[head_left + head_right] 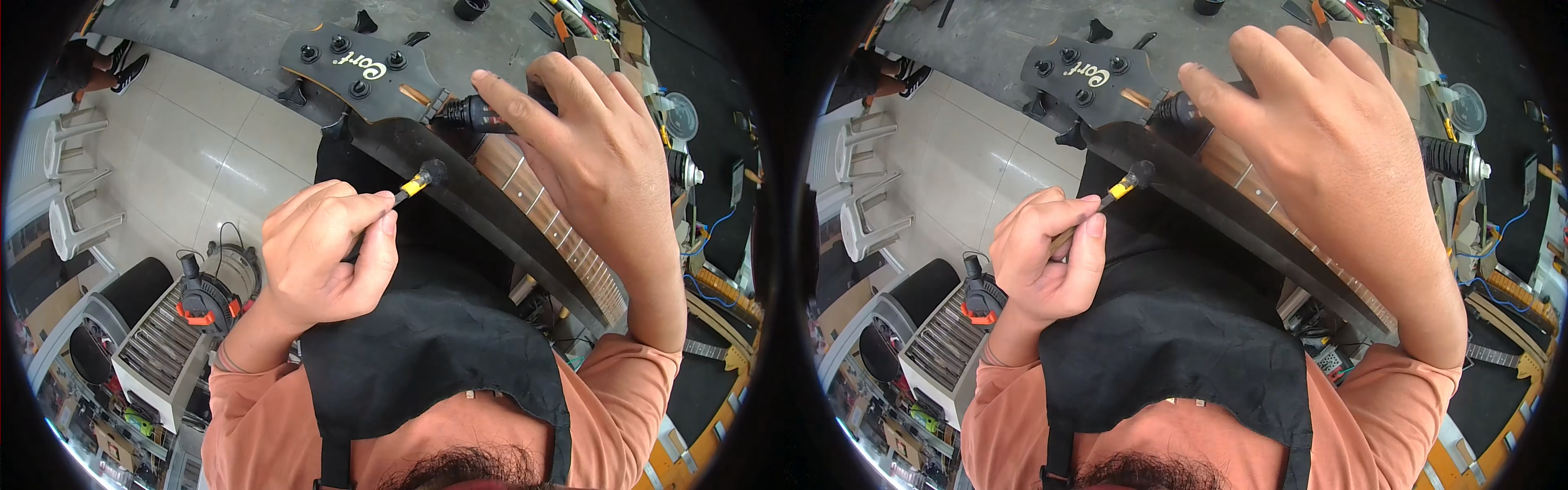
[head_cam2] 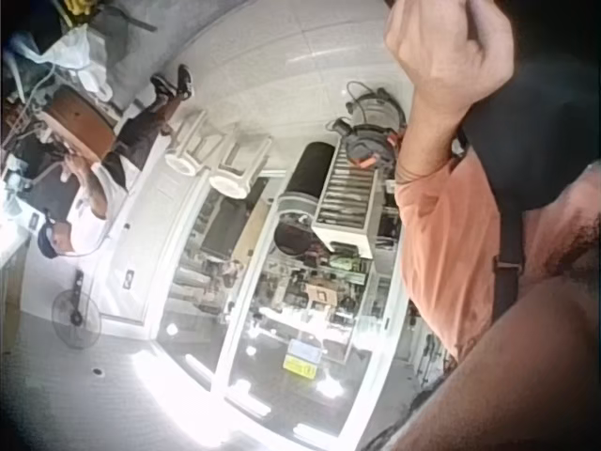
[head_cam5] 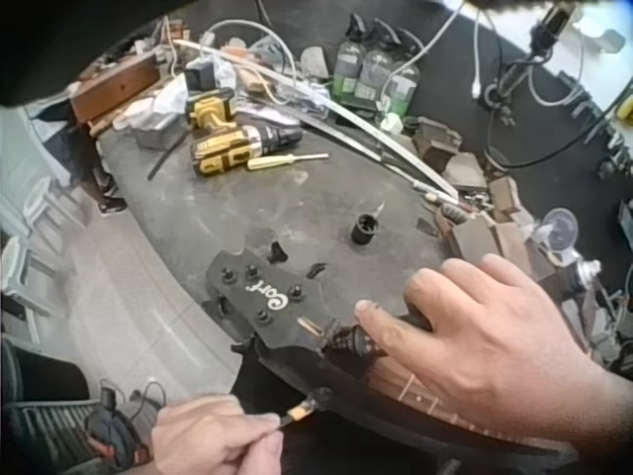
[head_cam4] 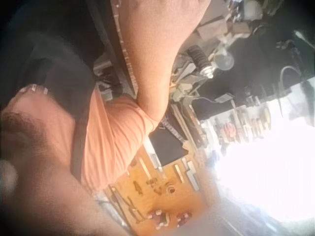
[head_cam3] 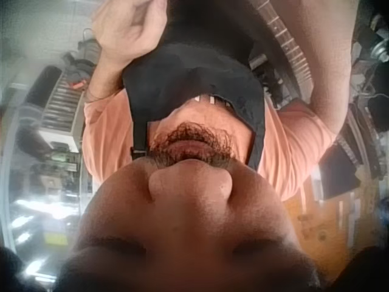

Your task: The person applies a dark wood stain to the fretboard of a guitar neck using a small brush. They repeatedly dip the brush into a bottle of stain and carefully paint the wood between the metal frets, working progressively down the neck from the headstock.

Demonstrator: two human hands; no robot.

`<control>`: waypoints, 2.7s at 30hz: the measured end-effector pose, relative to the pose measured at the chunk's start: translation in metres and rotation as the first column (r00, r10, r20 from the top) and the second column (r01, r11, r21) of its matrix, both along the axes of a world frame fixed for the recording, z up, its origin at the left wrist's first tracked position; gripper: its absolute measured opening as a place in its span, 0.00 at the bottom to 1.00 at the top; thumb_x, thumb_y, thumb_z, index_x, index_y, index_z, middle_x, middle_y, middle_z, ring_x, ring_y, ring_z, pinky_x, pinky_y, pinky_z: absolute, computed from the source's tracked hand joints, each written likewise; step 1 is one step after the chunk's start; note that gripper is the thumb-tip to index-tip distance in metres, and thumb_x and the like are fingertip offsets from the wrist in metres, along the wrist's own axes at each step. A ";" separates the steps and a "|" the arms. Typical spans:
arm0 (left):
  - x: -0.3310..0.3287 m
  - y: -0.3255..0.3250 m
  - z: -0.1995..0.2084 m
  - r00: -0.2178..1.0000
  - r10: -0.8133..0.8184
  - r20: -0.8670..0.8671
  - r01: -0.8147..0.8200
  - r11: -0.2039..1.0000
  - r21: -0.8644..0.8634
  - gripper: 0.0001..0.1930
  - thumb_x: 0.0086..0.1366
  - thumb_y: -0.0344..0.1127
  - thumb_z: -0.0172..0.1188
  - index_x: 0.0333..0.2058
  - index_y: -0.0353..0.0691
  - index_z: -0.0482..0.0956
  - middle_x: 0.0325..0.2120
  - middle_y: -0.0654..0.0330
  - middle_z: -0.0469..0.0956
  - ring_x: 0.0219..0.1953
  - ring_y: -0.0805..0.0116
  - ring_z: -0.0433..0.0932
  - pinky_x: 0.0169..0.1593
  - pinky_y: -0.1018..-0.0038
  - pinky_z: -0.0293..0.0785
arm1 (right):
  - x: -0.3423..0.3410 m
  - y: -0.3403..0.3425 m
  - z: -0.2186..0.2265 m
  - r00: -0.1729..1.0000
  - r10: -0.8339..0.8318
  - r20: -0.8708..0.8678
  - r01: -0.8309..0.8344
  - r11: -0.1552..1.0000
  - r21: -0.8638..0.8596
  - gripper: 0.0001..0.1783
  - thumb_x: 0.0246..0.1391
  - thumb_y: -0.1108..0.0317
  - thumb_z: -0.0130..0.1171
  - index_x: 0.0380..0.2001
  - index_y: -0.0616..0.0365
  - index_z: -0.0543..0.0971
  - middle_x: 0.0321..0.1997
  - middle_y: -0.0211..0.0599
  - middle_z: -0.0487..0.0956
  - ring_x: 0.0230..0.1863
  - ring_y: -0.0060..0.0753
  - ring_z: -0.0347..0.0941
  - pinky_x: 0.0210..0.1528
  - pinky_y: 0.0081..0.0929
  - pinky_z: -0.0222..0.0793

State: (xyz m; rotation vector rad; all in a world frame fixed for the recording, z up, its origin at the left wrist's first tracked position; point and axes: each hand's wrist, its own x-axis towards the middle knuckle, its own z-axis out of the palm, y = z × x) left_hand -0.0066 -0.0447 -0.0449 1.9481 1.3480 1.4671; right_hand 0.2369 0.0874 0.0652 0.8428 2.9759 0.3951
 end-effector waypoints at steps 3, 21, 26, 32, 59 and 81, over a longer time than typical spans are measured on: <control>0.000 -0.001 0.000 1.000 0.002 0.006 -0.002 1.000 -0.004 0.13 0.56 0.12 0.71 0.40 0.28 0.85 0.20 0.59 0.77 0.19 0.62 0.77 0.25 0.68 0.73 | 0.003 0.004 0.001 1.000 -0.014 0.011 0.014 1.000 0.010 0.33 0.57 0.67 0.75 0.68 0.39 0.86 0.52 0.33 0.79 0.52 0.41 0.79 0.55 0.42 0.75; 0.008 0.007 -0.002 0.999 0.003 0.042 -0.004 1.000 0.031 0.11 0.62 0.12 0.68 0.42 0.28 0.86 0.16 0.69 0.65 0.18 0.75 0.61 0.26 0.73 0.57 | 0.007 0.013 0.001 1.000 -0.020 0.014 0.020 1.000 0.021 0.34 0.58 0.67 0.77 0.68 0.38 0.86 0.53 0.33 0.80 0.56 0.41 0.80 0.58 0.45 0.76; 0.008 0.006 -0.003 0.999 -0.003 0.048 0.002 1.000 0.020 0.11 0.62 0.12 0.68 0.43 0.28 0.85 0.16 0.69 0.64 0.18 0.75 0.61 0.26 0.73 0.58 | 0.008 0.014 0.000 1.000 -0.025 0.013 0.024 1.000 0.011 0.33 0.58 0.67 0.77 0.69 0.38 0.86 0.53 0.33 0.80 0.56 0.41 0.80 0.58 0.45 0.77; 0.009 0.005 -0.004 0.999 0.000 0.042 -0.001 1.000 0.016 0.11 0.63 0.12 0.69 0.43 0.28 0.85 0.16 0.69 0.64 0.18 0.75 0.60 0.27 0.73 0.58 | 0.010 0.016 -0.001 1.000 -0.015 0.017 0.015 1.000 0.019 0.33 0.59 0.66 0.76 0.69 0.38 0.86 0.53 0.34 0.81 0.56 0.42 0.81 0.59 0.45 0.77; 0.004 -0.001 0.001 1.000 0.000 0.009 0.000 1.000 -0.004 0.13 0.57 0.11 0.70 0.41 0.28 0.84 0.25 0.56 0.84 0.20 0.63 0.78 0.27 0.70 0.74 | 0.003 -0.002 -0.003 0.998 -0.015 -0.053 0.012 0.998 -0.068 0.31 0.57 0.66 0.74 0.66 0.39 0.86 0.50 0.31 0.79 0.51 0.40 0.79 0.53 0.41 0.75; 0.004 -0.004 0.000 1.000 0.001 0.026 0.000 1.000 -0.010 0.13 0.57 0.11 0.71 0.41 0.28 0.85 0.26 0.55 0.85 0.21 0.61 0.80 0.28 0.69 0.77 | -0.004 -0.006 0.002 1.000 0.011 -0.019 -0.011 0.999 -0.049 0.32 0.58 0.66 0.74 0.67 0.38 0.86 0.50 0.31 0.79 0.51 0.39 0.79 0.53 0.41 0.73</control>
